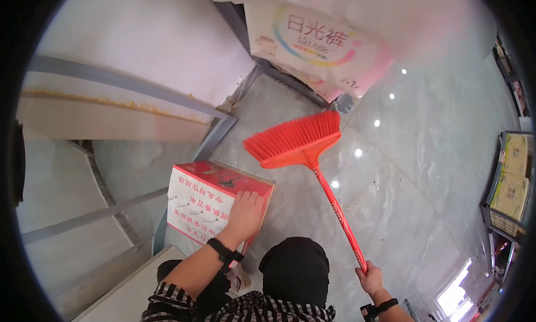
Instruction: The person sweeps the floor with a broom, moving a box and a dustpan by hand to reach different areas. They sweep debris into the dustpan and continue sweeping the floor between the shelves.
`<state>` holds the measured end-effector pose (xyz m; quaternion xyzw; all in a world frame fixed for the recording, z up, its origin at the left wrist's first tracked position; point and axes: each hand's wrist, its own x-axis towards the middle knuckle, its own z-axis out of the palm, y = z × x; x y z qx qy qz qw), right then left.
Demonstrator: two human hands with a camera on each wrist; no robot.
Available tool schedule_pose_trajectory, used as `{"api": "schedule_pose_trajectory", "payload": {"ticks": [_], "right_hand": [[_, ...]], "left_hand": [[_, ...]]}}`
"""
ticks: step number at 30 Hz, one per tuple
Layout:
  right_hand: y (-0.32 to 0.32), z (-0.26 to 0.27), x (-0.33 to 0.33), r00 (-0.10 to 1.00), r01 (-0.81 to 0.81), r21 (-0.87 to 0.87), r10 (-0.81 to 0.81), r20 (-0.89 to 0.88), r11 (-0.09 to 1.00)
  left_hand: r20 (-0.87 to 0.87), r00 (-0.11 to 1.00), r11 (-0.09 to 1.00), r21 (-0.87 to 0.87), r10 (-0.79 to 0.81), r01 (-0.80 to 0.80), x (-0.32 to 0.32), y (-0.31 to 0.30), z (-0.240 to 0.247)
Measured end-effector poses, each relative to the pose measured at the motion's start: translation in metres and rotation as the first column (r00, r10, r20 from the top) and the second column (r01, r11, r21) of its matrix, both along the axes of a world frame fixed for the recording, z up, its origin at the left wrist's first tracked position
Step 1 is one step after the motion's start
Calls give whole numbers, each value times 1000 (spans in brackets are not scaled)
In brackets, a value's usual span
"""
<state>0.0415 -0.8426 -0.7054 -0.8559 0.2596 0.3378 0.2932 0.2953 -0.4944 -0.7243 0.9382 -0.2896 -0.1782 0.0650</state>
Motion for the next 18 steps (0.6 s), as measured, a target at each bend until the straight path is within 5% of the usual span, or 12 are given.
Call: {"api": "schedule_pose_trajectory", "payload": {"ticks": [5,9,18], "right_hand": [[-6,-41,7,967,-217,-172,235,95,961],[-8,-55,2,945,-320,-325,323,-47,890],[-83,9,-99,943,-332,-551,292,-163,766]], "left_hand": [[20,997,992,-100,-80,82,-34,13,-6],[33,997,981,-180,-72,77,-41,16,-7],[69,997,985,-169,-35,46,-29,24,-13]]}}
